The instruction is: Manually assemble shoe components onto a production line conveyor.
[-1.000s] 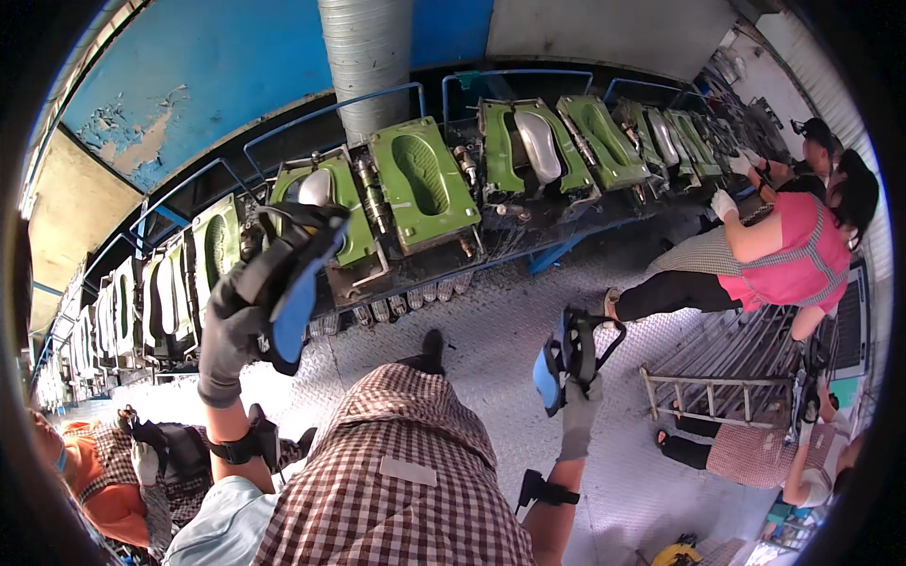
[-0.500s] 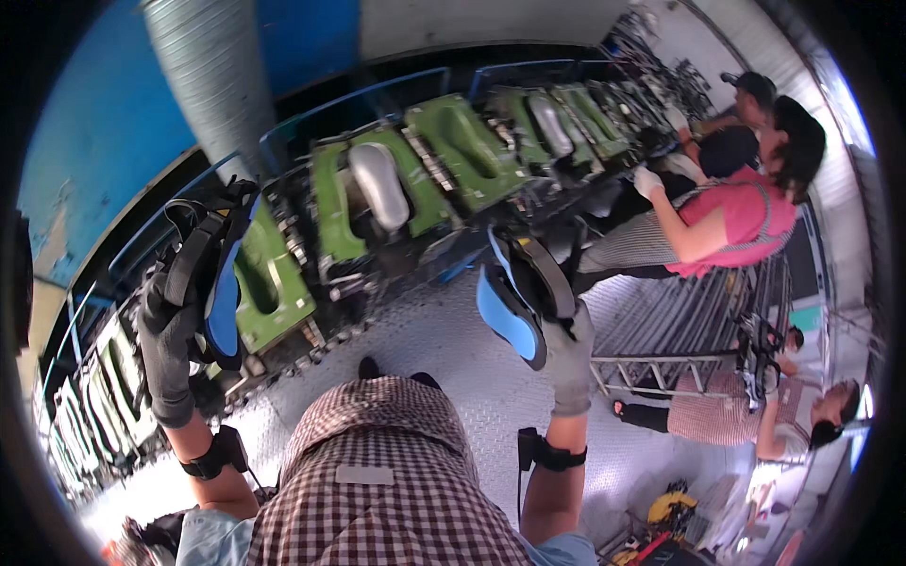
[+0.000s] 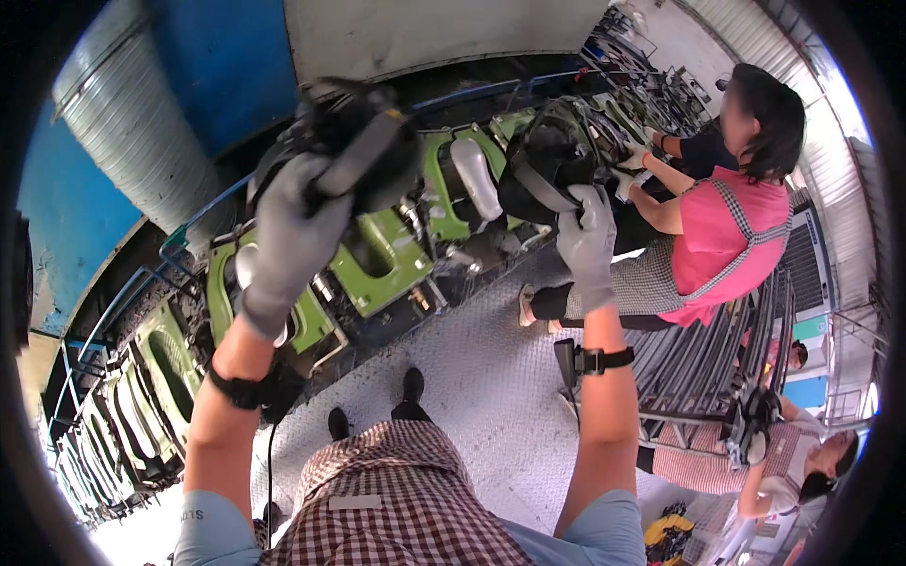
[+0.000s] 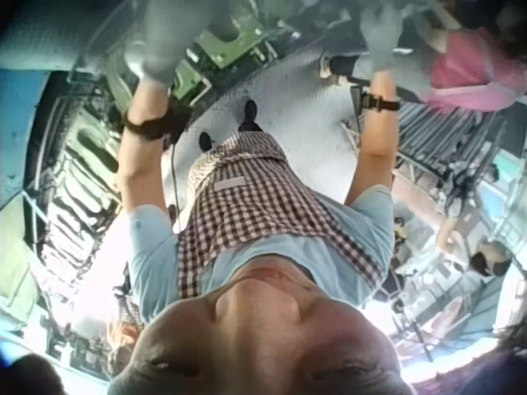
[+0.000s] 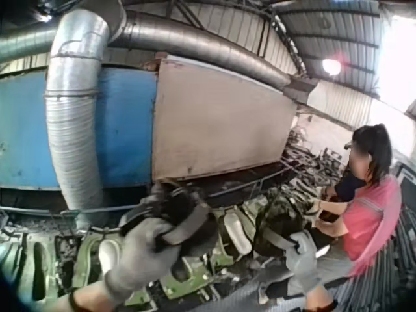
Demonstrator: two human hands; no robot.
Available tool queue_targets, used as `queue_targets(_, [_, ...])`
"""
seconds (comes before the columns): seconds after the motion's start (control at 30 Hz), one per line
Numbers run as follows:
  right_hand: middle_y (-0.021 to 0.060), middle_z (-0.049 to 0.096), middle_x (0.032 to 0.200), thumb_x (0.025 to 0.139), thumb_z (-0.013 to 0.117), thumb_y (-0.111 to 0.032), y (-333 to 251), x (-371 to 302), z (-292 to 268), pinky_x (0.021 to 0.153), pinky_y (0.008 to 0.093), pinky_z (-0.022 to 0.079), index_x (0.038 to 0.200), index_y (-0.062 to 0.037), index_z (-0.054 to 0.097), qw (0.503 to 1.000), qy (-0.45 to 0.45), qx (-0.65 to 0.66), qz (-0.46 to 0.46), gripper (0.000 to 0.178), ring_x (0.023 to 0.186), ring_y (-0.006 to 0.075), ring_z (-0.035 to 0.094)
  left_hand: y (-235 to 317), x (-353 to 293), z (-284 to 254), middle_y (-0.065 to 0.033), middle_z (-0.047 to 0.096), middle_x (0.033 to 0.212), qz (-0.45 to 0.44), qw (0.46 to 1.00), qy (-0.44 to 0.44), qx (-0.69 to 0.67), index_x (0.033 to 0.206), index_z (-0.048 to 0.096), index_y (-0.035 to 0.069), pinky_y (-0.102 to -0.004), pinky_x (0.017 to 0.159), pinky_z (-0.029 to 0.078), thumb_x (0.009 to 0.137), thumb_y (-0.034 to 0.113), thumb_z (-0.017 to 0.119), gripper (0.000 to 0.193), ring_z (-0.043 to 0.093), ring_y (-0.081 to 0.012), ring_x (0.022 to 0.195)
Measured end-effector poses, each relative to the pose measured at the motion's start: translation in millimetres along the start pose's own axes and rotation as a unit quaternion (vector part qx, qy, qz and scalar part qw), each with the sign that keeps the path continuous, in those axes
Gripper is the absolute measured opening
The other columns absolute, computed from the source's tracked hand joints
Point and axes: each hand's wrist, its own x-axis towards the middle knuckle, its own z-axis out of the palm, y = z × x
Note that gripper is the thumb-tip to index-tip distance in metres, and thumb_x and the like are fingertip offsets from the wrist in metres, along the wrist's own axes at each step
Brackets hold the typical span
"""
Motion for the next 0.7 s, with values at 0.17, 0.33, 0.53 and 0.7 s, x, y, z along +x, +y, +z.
queue_targets(0.17, [0.0163, 0.062, 0.105, 0.078, 0.063, -0.004, 125, 56, 26, 0.085, 0.0475, 0.049, 0.106, -0.0104, 0.065, 0.977, -0.072, -0.195, -0.047, 0.029, 0.096, 0.0405, 0.061, -19, 55, 187, -0.0249, 0.066, 0.117, -0.056, 0.98, -0.143, 0.129, 0.146, 0.046, 0.01, -0.0481, 0.095, 0.051, 0.086, 0.013, 0.064, 0.062, 0.066, -0.0417, 0.108])
queue_targets(0.33, [0.0161, 0.059, 0.136, 0.084, 0.066, -0.011, 259, 13, 71, 0.11, 0.0465, 0.042, 0.12, -0.0245, 0.068, 0.903, -0.31, -0.242, 0.175, 0.038, 0.129, 0.0398, 0.053, -74, 22, 290, -0.0304, 0.062, 0.128, -0.34, 0.903, -0.258, 0.056, 0.156, 0.033, 0.009, -0.0459, 0.101, 0.049, 0.084, 0.014, 0.066, 0.08, 0.062, -0.0459, 0.117])
queue_targets(0.53, [0.0157, 0.067, 0.117, 0.089, 0.062, 0.003, 147, -7, 96, 0.1, 0.0459, 0.047, 0.116, -0.0046, 0.067, 0.997, 0.02, -0.032, 0.067, 0.029, 0.113, 0.0343, 0.06, -87, -8, 216, -0.0128, 0.067, 0.114, -0.264, 0.958, -0.013, -0.11, 0.158, 0.026, -0.001, -0.0298, 0.088, 0.053, 0.087, 0.002, 0.065, 0.081, 0.064, -0.0154, 0.096])
queue_targets(0.7, [0.0082, 0.061, 0.127, 0.102, 0.055, -0.008, -55, -60, 107, 0.1, 0.0328, 0.046, 0.131, -0.0008, 0.059, 0.828, -0.264, 0.439, 0.23, 0.03, 0.112, 0.0164, 0.057, -27, -38, 123, -0.0249, 0.064, 0.102, -0.21, 0.974, -0.077, 0.037, 0.157, 0.029, -0.001, -0.0339, 0.079, 0.055, 0.092, 0.005, 0.062, 0.073, 0.069, -0.0283, 0.084])
